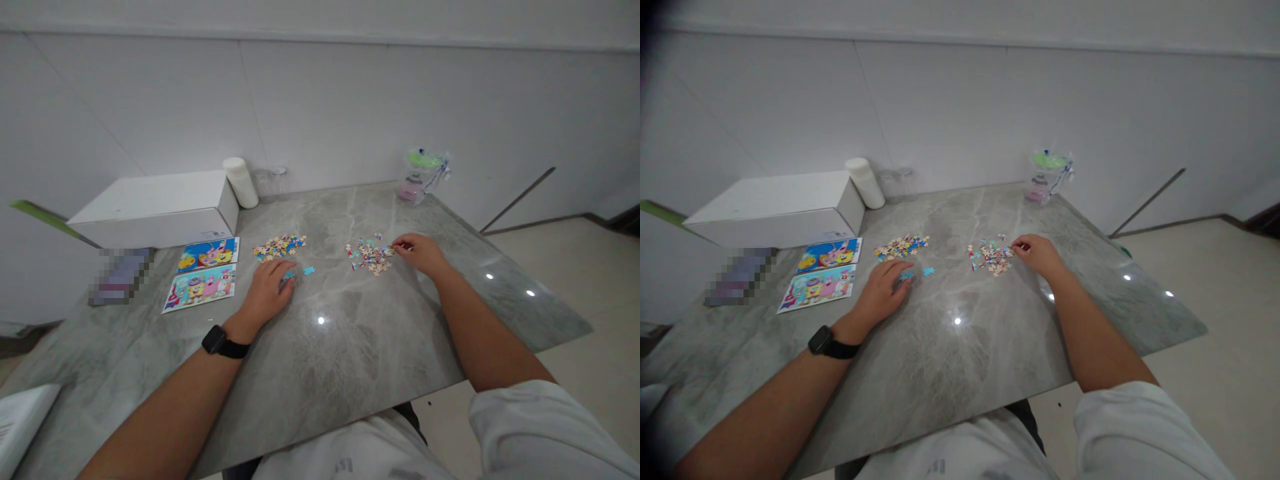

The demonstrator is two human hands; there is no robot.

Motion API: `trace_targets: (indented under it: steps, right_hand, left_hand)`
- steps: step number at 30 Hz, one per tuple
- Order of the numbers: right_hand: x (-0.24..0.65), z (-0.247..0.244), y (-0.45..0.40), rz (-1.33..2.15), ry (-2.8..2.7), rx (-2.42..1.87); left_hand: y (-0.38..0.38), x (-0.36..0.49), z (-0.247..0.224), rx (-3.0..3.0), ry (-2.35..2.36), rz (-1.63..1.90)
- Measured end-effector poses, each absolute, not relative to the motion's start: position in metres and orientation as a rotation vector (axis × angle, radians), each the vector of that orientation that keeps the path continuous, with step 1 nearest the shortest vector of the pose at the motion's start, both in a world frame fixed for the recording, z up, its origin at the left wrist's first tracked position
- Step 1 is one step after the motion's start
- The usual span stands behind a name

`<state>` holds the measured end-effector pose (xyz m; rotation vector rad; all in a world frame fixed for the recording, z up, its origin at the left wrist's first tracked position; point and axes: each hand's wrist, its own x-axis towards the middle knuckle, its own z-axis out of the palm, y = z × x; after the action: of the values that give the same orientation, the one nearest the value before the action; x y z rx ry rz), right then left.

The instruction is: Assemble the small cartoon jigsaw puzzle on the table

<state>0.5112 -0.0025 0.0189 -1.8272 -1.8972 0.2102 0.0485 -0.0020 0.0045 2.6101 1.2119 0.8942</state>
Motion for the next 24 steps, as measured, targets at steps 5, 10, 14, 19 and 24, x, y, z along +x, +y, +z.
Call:
trace_targets:
  steps: [5, 10, 14, 19, 24]
  right_hand:
    - [0.517, 0.01, -0.001, 0.375, -1.752, -1.865]
    - [0.524, 0.004, 0.003, 0.489, -1.73, -1.96]
    - [0.536, -0.001, 0.005, 0.426, -1.727, -1.997]
    - [0.546, -0.003, 0.004, 0.368, -1.749, -1.983]
    - [0.533, 0.009, 0.0, 0.488, -1.69, -1.864]
  left_hand:
    - [-0.002, 0.049, 0.005, 2.596, 1.197, 0.889]
    - [-0.002, 0.049, 0.003, 2.606, 1.175, 0.894]
    - [-0.002, 0.049, 0.003, 2.613, 1.145, 0.893]
    - [-0.002, 0.05, 0.004, 2.601, 1.156, 0.884]
    - [-0.003, 0.05, 0.006, 2.6, 1.136, 0.899]
